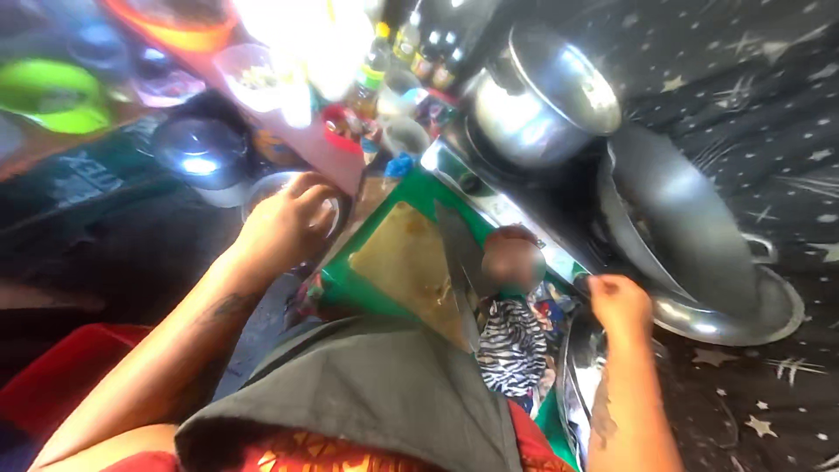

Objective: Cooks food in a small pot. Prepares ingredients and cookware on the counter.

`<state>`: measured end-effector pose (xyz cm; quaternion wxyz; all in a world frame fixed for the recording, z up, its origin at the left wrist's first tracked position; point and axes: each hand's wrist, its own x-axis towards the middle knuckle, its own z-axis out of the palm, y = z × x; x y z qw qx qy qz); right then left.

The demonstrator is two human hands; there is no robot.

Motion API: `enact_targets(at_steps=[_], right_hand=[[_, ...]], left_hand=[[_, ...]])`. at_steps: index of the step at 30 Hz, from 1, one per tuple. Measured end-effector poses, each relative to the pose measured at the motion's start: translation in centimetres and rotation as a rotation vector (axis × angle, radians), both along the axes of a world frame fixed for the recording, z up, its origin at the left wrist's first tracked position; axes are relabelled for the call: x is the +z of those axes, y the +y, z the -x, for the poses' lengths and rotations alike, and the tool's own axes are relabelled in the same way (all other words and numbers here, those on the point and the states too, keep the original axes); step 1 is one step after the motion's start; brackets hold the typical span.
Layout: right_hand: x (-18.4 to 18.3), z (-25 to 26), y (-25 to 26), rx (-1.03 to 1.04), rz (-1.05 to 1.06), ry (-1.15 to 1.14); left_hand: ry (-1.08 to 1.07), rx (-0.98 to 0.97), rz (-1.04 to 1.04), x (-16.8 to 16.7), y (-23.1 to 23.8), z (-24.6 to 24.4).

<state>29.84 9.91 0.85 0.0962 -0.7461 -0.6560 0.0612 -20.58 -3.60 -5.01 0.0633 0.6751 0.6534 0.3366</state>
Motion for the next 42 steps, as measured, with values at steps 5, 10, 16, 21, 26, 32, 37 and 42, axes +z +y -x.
enact_targets(at_steps=[5, 10, 16, 21, 26, 32, 37, 42], right_hand=[[-5.6, 17.5, 8.5, 0.027, 0.306, 0.484], [-10.7, 24.6, 14.8, -0.173, 0.314, 0.622], [-10.2, 27.1, 15.2, -0.406, 0.221, 0.495], [-11.3, 27.9, 15.4, -0.546, 0.107, 0.845], [-12.5, 31.7, 14.7, -0.645, -0.089, 1.554], [-14.9, 49.5, 5.5, 0.081, 0.82, 0.777], [-27.2, 58.9, -0.3, 0.765, 1.029, -0.019], [-30.0, 63.3, -2.6, 0.828, 1.057, -0.467]], left_hand=[[-0.035, 0.132, 0.048, 1.4, -0.7, 8.4], [-0.079, 0.327, 0.088, 1.1, -3.0, 16.9], [-0.095, 0.391, 0.285, -4.4, -5.8, 24.1], [-0.191, 0.336, 0.565, -10.1, -5.1, 26.6], [-0.423, 0.155, 0.754, -17.6, -2.3, 25.4], [-0.69, 0.068, 1.052, -25.3, 0.3, 20.4], [-0.74, 0.031, 1.09, -25.1, -0.3, 19.1], [-0.824, 0.231, 1.046, -26.2, -6.2, 20.3]])
